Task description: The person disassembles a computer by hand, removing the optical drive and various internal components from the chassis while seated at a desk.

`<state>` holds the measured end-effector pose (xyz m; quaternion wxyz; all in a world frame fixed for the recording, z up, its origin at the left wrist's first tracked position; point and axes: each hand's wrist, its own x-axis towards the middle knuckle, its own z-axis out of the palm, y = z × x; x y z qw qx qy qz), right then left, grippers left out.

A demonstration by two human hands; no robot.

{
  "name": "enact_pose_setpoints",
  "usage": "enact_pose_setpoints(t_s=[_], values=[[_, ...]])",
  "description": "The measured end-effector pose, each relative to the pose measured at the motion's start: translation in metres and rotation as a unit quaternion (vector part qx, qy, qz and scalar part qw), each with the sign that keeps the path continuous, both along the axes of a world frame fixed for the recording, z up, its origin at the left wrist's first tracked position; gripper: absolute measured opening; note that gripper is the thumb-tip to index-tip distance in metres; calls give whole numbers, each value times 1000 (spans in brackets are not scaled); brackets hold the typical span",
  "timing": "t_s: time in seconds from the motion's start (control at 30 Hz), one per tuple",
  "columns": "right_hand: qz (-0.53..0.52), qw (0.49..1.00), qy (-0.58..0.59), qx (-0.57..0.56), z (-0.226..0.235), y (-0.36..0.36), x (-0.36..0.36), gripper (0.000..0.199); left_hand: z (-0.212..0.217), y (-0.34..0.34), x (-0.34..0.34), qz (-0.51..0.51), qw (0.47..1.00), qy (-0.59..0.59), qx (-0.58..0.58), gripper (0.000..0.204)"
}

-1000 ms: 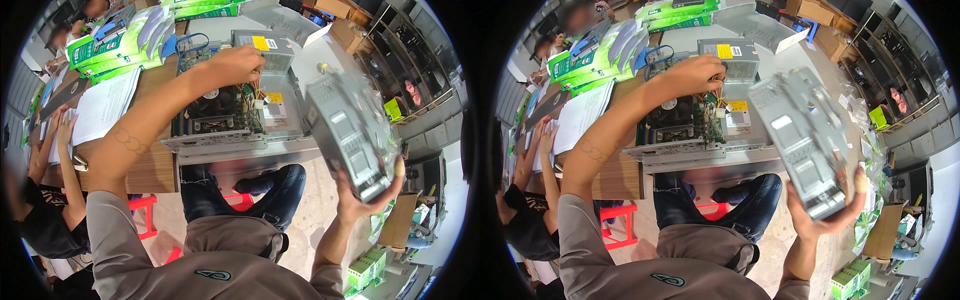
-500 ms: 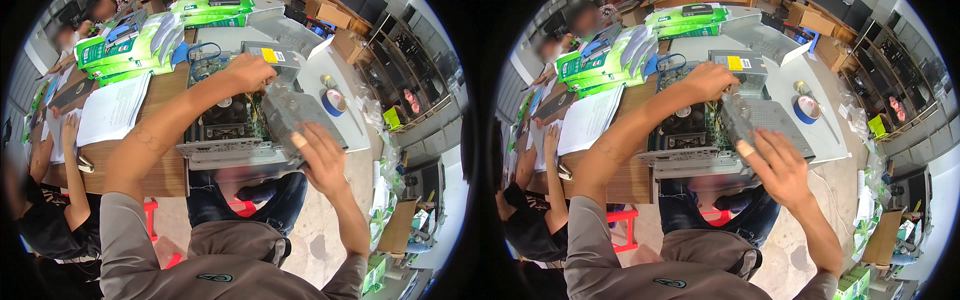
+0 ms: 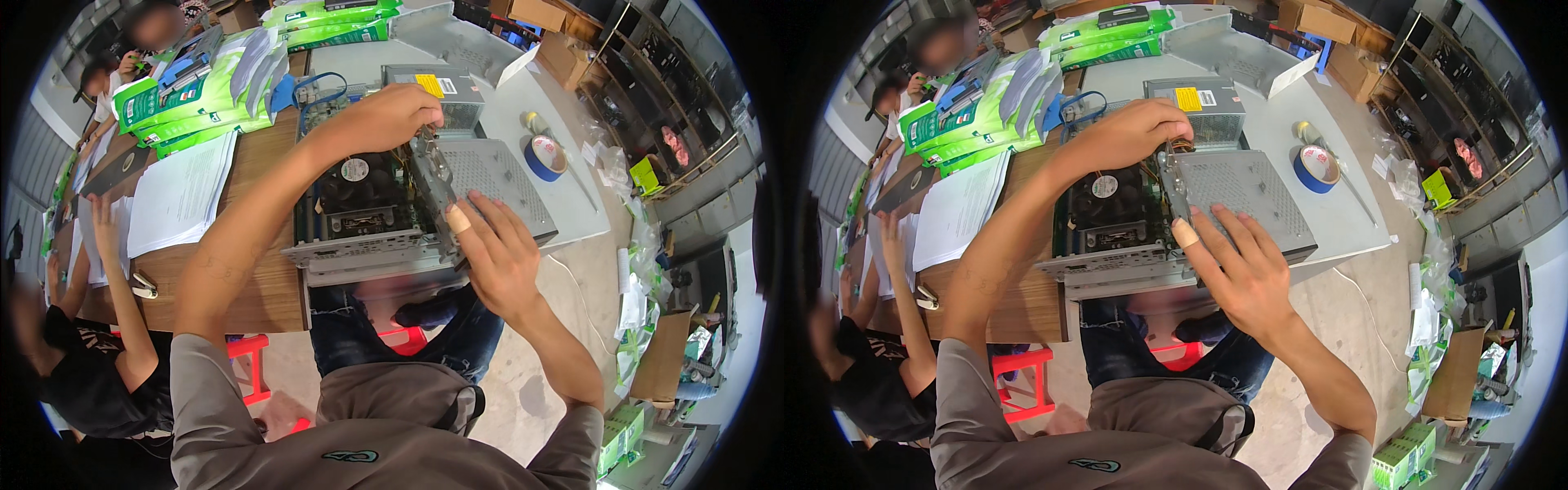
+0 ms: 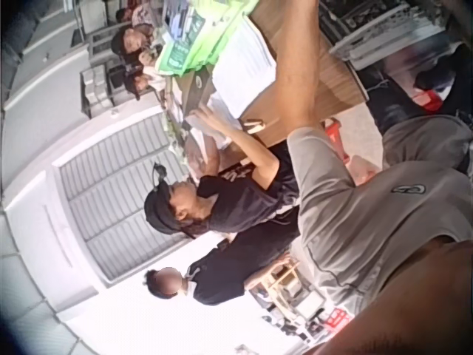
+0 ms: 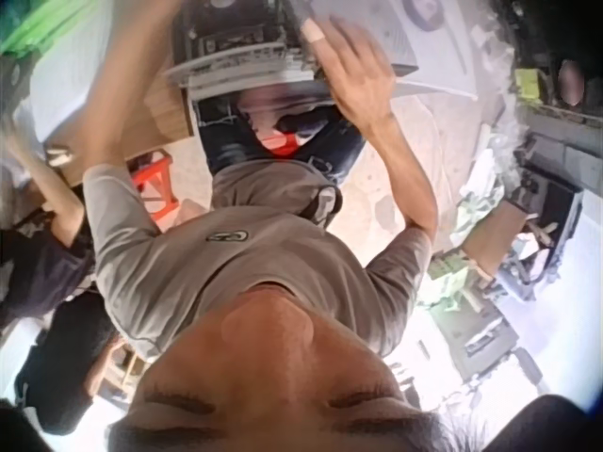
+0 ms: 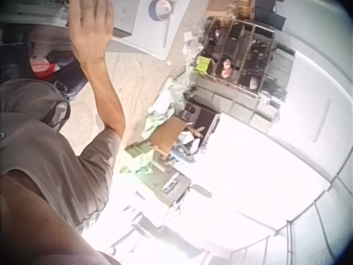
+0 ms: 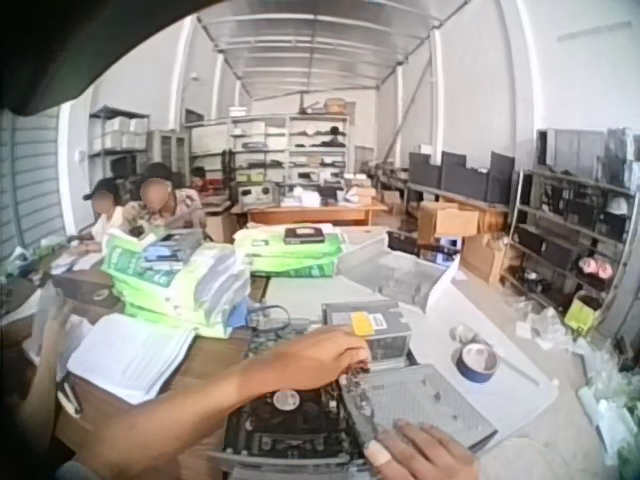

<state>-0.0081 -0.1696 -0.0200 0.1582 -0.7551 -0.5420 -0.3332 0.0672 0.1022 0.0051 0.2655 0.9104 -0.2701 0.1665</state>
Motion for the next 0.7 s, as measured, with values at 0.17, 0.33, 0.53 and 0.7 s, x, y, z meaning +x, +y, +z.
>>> enact_pose_setpoints(t_s=[0.17, 0.33, 0.53, 0.7], values=[[-7, 999, 7, 40, -4, 10, -4, 43, 0, 1, -14, 21, 924, 288, -252, 38], [-22, 997, 37, 58, -2, 16, -4, 41, 4, -20, -29, 33, 902, 282, -325, 39], [-33, 998, 59, 10, 7, 13, -10, 48, -4, -49, -20, 106, 889, 254, -365, 31], [27, 971, 228, -63, 24, -24, -11, 83, -8, -66, -21, 195, 877, 162, -408, 29]])
